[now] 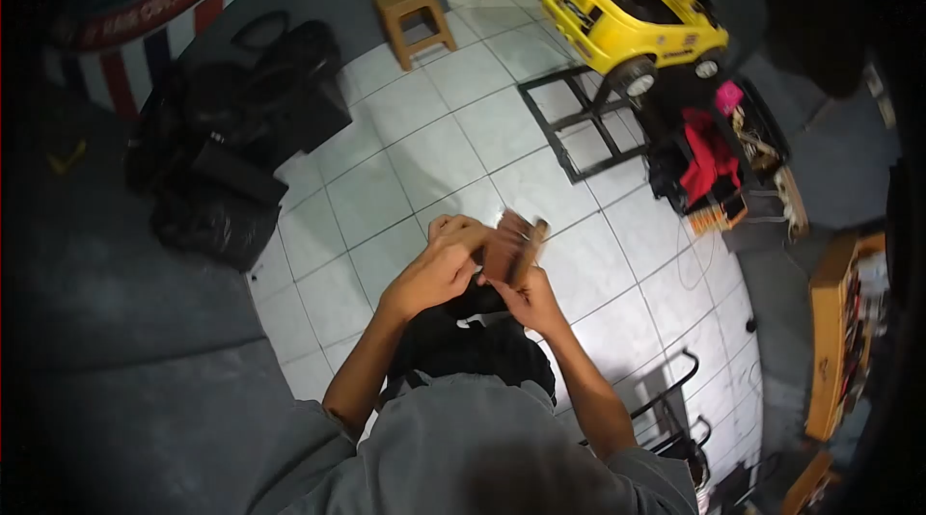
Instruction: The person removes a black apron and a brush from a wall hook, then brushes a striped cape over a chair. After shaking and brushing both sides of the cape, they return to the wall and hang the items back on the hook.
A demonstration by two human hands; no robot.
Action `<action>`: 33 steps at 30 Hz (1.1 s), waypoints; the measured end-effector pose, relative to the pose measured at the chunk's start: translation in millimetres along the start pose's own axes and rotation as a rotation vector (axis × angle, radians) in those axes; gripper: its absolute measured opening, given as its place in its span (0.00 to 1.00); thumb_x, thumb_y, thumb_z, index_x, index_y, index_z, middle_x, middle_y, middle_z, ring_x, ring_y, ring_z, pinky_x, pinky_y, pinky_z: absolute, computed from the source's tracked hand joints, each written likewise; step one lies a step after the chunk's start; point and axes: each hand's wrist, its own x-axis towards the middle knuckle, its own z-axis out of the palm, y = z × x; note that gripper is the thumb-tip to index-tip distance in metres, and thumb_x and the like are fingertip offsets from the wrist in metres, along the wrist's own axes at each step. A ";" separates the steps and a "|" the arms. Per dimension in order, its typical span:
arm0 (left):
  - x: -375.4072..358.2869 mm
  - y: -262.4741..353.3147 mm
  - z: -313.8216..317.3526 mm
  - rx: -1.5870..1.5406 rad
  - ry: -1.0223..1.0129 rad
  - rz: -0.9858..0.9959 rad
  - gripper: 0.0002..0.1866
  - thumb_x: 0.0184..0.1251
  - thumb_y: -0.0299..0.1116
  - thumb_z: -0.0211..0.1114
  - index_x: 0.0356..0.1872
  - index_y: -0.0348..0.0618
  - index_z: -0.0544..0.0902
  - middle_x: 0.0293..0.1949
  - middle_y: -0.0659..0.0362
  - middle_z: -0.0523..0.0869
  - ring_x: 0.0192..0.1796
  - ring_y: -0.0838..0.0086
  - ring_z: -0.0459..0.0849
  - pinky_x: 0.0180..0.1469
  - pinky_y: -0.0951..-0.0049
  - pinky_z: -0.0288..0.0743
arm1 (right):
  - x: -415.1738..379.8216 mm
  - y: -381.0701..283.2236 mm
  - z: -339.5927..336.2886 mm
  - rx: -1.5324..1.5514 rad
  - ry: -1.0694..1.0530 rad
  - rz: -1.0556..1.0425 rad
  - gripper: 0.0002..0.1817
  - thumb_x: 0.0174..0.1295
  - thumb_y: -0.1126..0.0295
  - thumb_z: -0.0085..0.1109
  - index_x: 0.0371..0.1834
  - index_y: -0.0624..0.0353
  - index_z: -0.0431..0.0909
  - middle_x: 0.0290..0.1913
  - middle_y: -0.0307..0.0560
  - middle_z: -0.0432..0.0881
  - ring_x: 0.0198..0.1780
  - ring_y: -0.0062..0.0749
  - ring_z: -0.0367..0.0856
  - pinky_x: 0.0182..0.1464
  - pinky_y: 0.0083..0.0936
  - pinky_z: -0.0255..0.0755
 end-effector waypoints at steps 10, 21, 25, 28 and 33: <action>-153.4 -16.8 12.5 -1.571 0.583 -0.635 0.15 0.68 0.43 0.50 0.33 0.40 0.74 0.29 0.60 0.77 0.29 0.77 0.75 0.36 0.77 0.68 | 33.6 -49.6 136.0 0.297 -0.260 0.351 0.13 0.67 0.64 0.46 0.34 0.65 0.73 0.26 0.39 0.77 0.32 0.19 0.74 0.36 0.18 0.67; -305.9 -73.8 -53.0 -1.677 1.327 -0.698 0.09 0.68 0.31 0.51 0.44 0.39 0.72 0.31 0.63 0.76 0.31 0.83 0.74 0.33 0.82 0.71 | 74.5 -64.4 302.4 -0.127 -0.291 0.134 0.10 0.59 0.71 0.54 0.38 0.68 0.74 0.28 0.48 0.75 0.31 0.24 0.72 0.33 0.22 0.67; -368.6 -101.7 -73.7 -1.279 1.318 -0.799 0.11 0.68 0.32 0.51 0.47 0.37 0.71 0.29 0.63 0.77 0.31 0.81 0.76 0.33 0.81 0.71 | 102.1 -75.1 344.3 -0.309 -0.328 0.394 0.11 0.58 0.70 0.55 0.36 0.69 0.74 0.24 0.36 0.72 0.25 0.17 0.68 0.27 0.17 0.63; -396.6 -113.1 -101.0 -0.740 1.011 -0.860 0.17 0.67 0.25 0.47 0.55 0.33 0.66 0.36 0.57 0.80 0.31 0.78 0.77 0.36 0.78 0.72 | 122.6 -61.7 369.3 -0.277 -0.487 0.344 0.12 0.57 0.72 0.55 0.39 0.70 0.74 0.25 0.41 0.75 0.29 0.20 0.70 0.33 0.19 0.67; -419.4 -145.1 -141.0 -0.579 0.855 -0.818 0.16 0.63 0.28 0.51 0.51 0.33 0.69 0.34 0.44 0.81 0.36 0.56 0.81 0.38 0.65 0.73 | 180.0 -23.9 427.5 -0.024 -0.762 0.265 0.18 0.50 0.76 0.49 0.46 0.71 0.71 0.30 0.47 0.78 0.34 0.25 0.75 0.41 0.22 0.69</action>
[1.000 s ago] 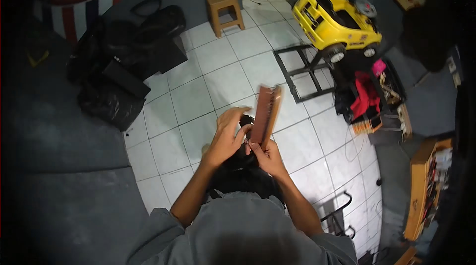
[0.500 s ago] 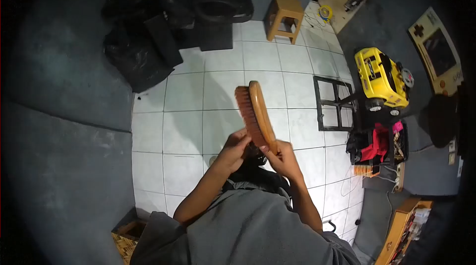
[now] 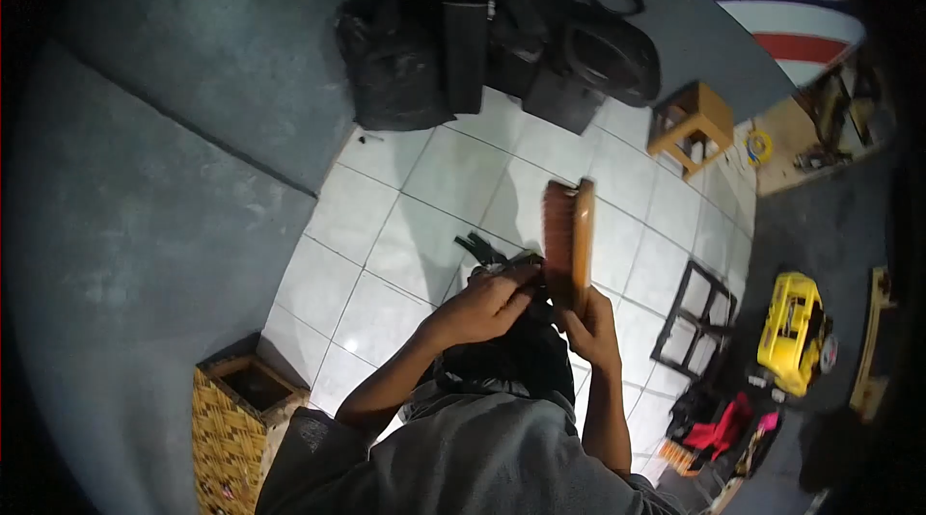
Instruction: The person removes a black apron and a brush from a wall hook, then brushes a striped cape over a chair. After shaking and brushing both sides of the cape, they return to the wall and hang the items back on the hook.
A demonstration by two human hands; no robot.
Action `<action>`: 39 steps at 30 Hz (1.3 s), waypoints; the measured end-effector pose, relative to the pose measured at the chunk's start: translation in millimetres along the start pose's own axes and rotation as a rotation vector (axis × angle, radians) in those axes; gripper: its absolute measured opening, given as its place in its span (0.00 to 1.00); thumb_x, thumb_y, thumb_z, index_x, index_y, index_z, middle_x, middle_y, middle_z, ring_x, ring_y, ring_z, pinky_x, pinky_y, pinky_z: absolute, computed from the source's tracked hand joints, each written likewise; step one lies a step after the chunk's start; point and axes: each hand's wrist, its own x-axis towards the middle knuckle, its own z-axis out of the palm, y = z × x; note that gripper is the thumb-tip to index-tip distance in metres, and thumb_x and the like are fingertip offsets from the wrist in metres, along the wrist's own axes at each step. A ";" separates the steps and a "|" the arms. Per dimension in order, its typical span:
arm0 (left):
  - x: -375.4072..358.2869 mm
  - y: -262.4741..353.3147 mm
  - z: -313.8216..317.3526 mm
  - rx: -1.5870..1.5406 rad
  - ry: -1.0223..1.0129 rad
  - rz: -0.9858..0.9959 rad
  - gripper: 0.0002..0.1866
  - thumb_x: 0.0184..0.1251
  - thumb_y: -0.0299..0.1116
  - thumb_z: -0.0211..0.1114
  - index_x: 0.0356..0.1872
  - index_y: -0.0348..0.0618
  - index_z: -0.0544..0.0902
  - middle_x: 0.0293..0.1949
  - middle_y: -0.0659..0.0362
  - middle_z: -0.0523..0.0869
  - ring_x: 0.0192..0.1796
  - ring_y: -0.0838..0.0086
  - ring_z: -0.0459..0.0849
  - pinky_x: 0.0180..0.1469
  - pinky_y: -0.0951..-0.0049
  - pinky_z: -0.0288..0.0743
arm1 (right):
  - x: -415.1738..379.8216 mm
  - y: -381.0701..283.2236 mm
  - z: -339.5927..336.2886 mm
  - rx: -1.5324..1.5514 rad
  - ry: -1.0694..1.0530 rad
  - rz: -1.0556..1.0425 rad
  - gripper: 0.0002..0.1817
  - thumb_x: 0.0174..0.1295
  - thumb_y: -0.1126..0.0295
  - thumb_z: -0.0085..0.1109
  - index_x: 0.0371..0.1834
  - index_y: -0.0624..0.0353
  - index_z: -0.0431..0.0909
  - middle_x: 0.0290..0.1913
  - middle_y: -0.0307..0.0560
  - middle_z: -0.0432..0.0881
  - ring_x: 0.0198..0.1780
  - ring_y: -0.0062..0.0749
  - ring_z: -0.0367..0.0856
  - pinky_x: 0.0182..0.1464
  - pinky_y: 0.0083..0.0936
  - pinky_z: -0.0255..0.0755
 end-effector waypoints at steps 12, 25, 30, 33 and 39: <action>83.5 25.0 -119.7 0.269 0.222 -0.182 0.18 0.59 0.38 0.61 0.46 0.36 0.74 0.33 0.47 0.81 0.33 0.60 0.81 0.36 0.69 0.73 | 238.0 -34.3 16.6 0.073 -0.641 -0.203 0.10 0.55 0.75 0.56 0.40 0.67 0.72 0.23 0.46 0.78 0.23 0.26 0.78 0.28 0.21 0.71; 130.3 -14.9 -251.4 0.101 0.827 -0.173 0.18 0.58 0.34 0.64 0.48 0.38 0.76 0.38 0.54 0.83 0.40 0.71 0.83 0.42 0.72 0.76 | 439.6 -107.4 118.3 0.224 -0.944 -0.032 0.11 0.61 0.68 0.55 0.44 0.60 0.77 0.20 0.32 0.72 0.20 0.11 0.66 0.21 0.13 0.60; 151.5 -32.1 -331.4 0.153 1.026 -0.106 0.11 0.59 0.30 0.64 0.40 0.35 0.79 0.32 0.54 0.84 0.33 0.76 0.83 0.35 0.76 0.75 | 501.7 -133.4 177.8 0.010 -0.789 -0.553 0.15 0.55 0.65 0.63 0.42 0.63 0.77 0.26 0.39 0.78 0.26 0.19 0.75 0.28 0.19 0.69; 155.5 -40.0 -382.2 0.279 1.038 -0.083 0.09 0.58 0.32 0.64 0.36 0.37 0.80 0.30 0.54 0.83 0.30 0.76 0.82 0.32 0.75 0.74 | 544.0 -147.7 202.1 -0.130 -0.738 -0.629 0.17 0.48 0.69 0.66 0.40 0.66 0.76 0.31 0.49 0.81 0.31 0.32 0.80 0.35 0.26 0.73; 156.0 -56.8 -503.1 0.528 0.921 0.012 0.16 0.56 0.36 0.65 0.43 0.40 0.75 0.23 0.57 0.81 0.23 0.74 0.76 0.27 0.72 0.69 | 623.5 -195.5 266.3 -0.242 -0.623 -0.921 0.16 0.43 0.73 0.63 0.37 0.68 0.75 0.30 0.56 0.79 0.31 0.38 0.82 0.33 0.29 0.73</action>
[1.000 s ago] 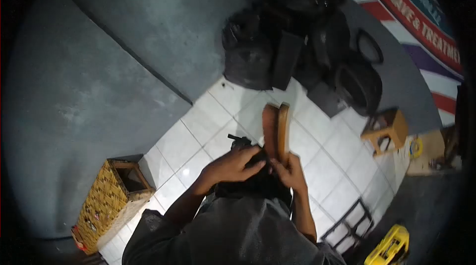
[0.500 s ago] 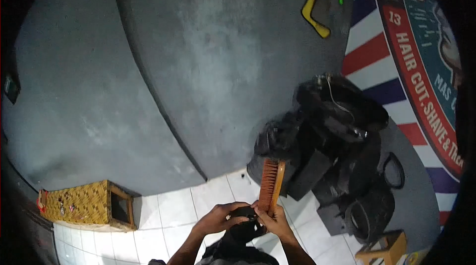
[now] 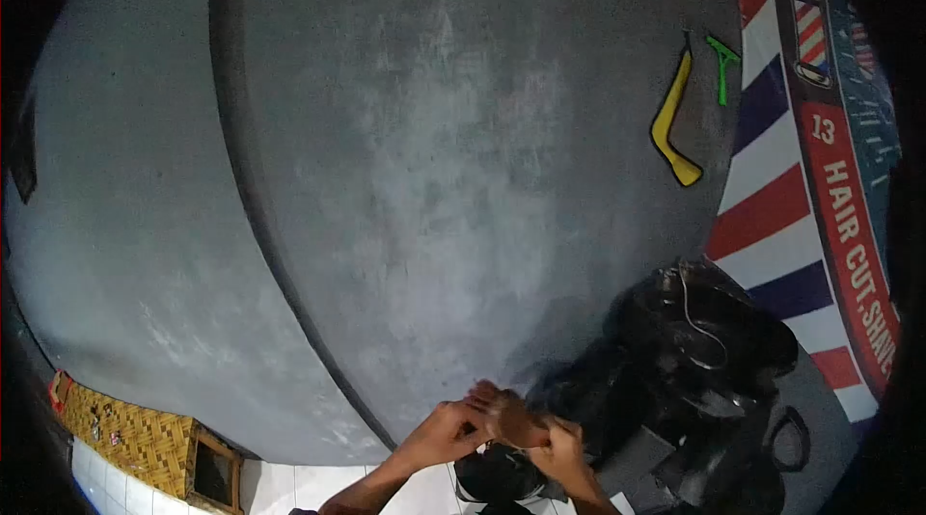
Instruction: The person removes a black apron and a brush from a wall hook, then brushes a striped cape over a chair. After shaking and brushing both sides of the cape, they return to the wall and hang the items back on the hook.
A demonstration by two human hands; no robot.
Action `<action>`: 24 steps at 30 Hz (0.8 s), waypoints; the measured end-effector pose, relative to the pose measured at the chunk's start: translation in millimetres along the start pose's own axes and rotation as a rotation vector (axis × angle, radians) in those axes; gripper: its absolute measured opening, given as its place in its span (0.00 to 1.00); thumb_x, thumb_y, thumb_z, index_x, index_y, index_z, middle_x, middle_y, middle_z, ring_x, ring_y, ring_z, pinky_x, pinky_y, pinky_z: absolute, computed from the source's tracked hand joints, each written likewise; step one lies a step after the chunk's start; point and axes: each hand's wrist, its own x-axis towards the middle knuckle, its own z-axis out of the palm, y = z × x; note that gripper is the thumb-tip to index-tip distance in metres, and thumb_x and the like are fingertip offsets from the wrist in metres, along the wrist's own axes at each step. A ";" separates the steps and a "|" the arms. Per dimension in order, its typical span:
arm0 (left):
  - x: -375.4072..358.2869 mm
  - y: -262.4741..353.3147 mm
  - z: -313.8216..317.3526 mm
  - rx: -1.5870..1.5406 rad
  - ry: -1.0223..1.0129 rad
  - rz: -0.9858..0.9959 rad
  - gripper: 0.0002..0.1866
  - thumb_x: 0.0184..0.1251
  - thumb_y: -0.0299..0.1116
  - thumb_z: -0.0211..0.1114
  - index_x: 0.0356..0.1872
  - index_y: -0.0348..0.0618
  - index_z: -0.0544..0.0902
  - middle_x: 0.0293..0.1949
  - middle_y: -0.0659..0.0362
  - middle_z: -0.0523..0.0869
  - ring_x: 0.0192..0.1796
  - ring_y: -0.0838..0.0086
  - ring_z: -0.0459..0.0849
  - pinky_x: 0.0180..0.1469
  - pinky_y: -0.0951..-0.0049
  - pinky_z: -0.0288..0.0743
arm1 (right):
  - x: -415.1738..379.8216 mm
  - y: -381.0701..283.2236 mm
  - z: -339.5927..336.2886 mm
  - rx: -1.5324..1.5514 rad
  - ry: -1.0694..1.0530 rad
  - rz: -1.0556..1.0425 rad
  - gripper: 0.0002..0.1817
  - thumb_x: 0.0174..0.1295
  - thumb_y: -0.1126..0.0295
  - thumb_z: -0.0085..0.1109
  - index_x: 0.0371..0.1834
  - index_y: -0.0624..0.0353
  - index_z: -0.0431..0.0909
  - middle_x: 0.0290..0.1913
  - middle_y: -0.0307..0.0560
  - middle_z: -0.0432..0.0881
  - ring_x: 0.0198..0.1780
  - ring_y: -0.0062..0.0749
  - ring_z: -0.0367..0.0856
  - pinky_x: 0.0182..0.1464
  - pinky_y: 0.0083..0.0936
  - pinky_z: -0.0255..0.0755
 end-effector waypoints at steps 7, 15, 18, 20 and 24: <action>144.1 49.8 -78.1 0.100 0.184 0.070 0.14 0.55 0.28 0.64 0.42 0.39 0.74 0.33 0.53 0.81 0.33 0.68 0.81 0.33 0.72 0.75 | 181.2 6.8 -37.6 0.209 0.130 -0.054 0.12 0.51 0.68 0.61 0.32 0.67 0.73 0.21 0.51 0.76 0.25 0.32 0.79 0.28 0.30 0.72; 291.4 93.3 -221.3 0.702 0.520 0.443 0.11 0.57 0.24 0.61 0.42 0.38 0.79 0.31 0.54 0.82 0.31 0.74 0.81 0.31 0.73 0.75 | 405.8 -79.5 -124.0 0.322 0.117 -0.520 0.16 0.56 0.58 0.61 0.33 0.62 0.75 0.23 0.41 0.77 0.25 0.20 0.75 0.27 0.19 0.70; 334.5 115.5 -263.4 0.842 0.664 0.451 0.10 0.60 0.29 0.60 0.42 0.37 0.79 0.32 0.54 0.83 0.32 0.73 0.82 0.34 0.73 0.76 | 465.9 -117.5 -142.0 0.205 0.220 -0.644 0.17 0.56 0.59 0.60 0.34 0.64 0.76 0.26 0.44 0.78 0.29 0.24 0.77 0.31 0.22 0.71; 355.2 130.0 -291.2 0.941 0.737 0.506 0.10 0.60 0.30 0.60 0.41 0.38 0.79 0.33 0.54 0.83 0.32 0.73 0.83 0.35 0.73 0.76 | 497.4 -140.8 -148.1 0.193 0.248 -0.658 0.18 0.56 0.58 0.60 0.35 0.65 0.76 0.26 0.46 0.79 0.30 0.26 0.78 0.32 0.24 0.71; 387.1 158.9 -333.8 1.045 0.828 0.666 0.11 0.60 0.35 0.61 0.40 0.39 0.81 0.35 0.53 0.84 0.34 0.72 0.84 0.36 0.72 0.76 | 548.2 -181.2 -160.7 0.122 0.496 -0.773 0.20 0.56 0.57 0.59 0.37 0.66 0.75 0.29 0.52 0.80 0.33 0.35 0.81 0.35 0.31 0.72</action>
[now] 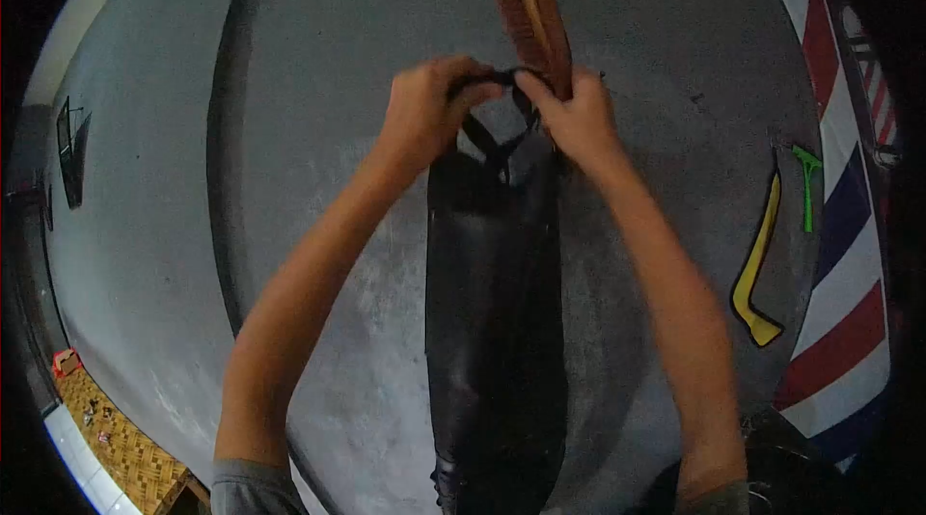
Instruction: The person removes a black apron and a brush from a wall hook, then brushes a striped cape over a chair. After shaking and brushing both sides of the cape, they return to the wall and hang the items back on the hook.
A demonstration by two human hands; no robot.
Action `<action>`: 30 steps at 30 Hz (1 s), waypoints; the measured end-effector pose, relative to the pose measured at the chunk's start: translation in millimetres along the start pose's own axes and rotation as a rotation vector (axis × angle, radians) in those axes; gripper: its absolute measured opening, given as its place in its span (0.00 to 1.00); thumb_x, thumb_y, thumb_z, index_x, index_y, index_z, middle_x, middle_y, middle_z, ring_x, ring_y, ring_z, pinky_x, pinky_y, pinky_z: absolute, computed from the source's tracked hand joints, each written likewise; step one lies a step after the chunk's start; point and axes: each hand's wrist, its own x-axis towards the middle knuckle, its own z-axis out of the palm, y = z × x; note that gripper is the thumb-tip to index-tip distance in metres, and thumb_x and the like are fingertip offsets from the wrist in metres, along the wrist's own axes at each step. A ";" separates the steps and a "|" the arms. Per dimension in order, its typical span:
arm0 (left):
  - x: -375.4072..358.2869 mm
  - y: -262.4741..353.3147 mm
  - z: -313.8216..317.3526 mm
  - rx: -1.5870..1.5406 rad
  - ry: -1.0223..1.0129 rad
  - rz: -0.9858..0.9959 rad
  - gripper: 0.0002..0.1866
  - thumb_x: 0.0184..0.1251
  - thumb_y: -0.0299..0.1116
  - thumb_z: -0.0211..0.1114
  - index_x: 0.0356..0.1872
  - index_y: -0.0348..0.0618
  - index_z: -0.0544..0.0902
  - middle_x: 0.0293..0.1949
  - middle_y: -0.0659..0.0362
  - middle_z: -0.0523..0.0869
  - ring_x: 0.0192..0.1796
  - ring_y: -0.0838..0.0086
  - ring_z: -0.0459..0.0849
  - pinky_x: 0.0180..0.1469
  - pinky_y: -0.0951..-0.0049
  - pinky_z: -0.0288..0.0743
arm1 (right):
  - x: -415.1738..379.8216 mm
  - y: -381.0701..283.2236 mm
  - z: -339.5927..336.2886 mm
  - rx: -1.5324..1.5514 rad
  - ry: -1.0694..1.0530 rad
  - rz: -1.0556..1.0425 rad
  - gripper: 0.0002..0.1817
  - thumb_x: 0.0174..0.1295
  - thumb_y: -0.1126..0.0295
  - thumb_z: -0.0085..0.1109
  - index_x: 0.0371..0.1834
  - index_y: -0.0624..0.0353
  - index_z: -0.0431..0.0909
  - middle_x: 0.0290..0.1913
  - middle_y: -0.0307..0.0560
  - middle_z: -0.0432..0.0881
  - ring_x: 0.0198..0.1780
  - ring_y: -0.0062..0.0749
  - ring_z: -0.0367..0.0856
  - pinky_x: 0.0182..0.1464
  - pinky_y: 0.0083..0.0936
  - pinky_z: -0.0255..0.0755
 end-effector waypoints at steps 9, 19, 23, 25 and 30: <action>27.6 -45.9 19.6 0.091 0.099 -0.204 0.14 0.58 0.40 0.63 0.35 0.37 0.82 0.34 0.51 0.85 0.36 0.66 0.85 0.38 0.69 0.76 | 49.1 15.7 45.0 -0.123 -0.037 0.084 0.18 0.58 0.60 0.56 0.39 0.68 0.75 0.31 0.58 0.80 0.36 0.46 0.81 0.41 0.39 0.73; -18.0 -27.9 21.8 -0.064 0.092 -0.175 0.11 0.54 0.30 0.61 0.34 0.30 0.79 0.34 0.43 0.83 0.37 0.55 0.83 0.41 0.62 0.75 | -1.6 11.6 17.8 -0.492 -0.212 -0.229 0.15 0.55 0.70 0.56 0.41 0.72 0.72 0.31 0.66 0.78 0.38 0.49 0.80 0.40 0.41 0.73; -57.7 -14.2 8.7 -0.129 -0.025 -0.168 0.12 0.58 0.31 0.57 0.37 0.31 0.79 0.39 0.43 0.82 0.43 0.57 0.82 0.47 0.62 0.72 | -38.4 25.2 -2.3 -0.535 -0.299 -0.300 0.18 0.52 0.74 0.57 0.45 0.71 0.69 0.27 0.61 0.78 0.30 0.46 0.81 0.33 0.35 0.75; -76.9 3.9 -7.5 -0.375 -0.220 -0.489 0.16 0.62 0.34 0.51 0.45 0.32 0.77 0.44 0.44 0.81 0.49 0.60 0.79 0.51 0.65 0.69 | -67.4 11.9 -15.0 -0.577 -0.321 -0.227 0.17 0.52 0.74 0.58 0.43 0.69 0.69 0.25 0.58 0.78 0.28 0.45 0.81 0.31 0.34 0.75; -145.2 33.4 -31.4 -0.547 -0.060 -0.651 0.21 0.67 0.40 0.47 0.54 0.34 0.71 0.51 0.46 0.77 0.53 0.62 0.76 0.54 0.67 0.67 | -158.7 16.8 -21.3 -0.684 -0.443 -0.225 0.14 0.51 0.75 0.59 0.39 0.64 0.67 0.22 0.53 0.77 0.24 0.38 0.81 0.27 0.30 0.75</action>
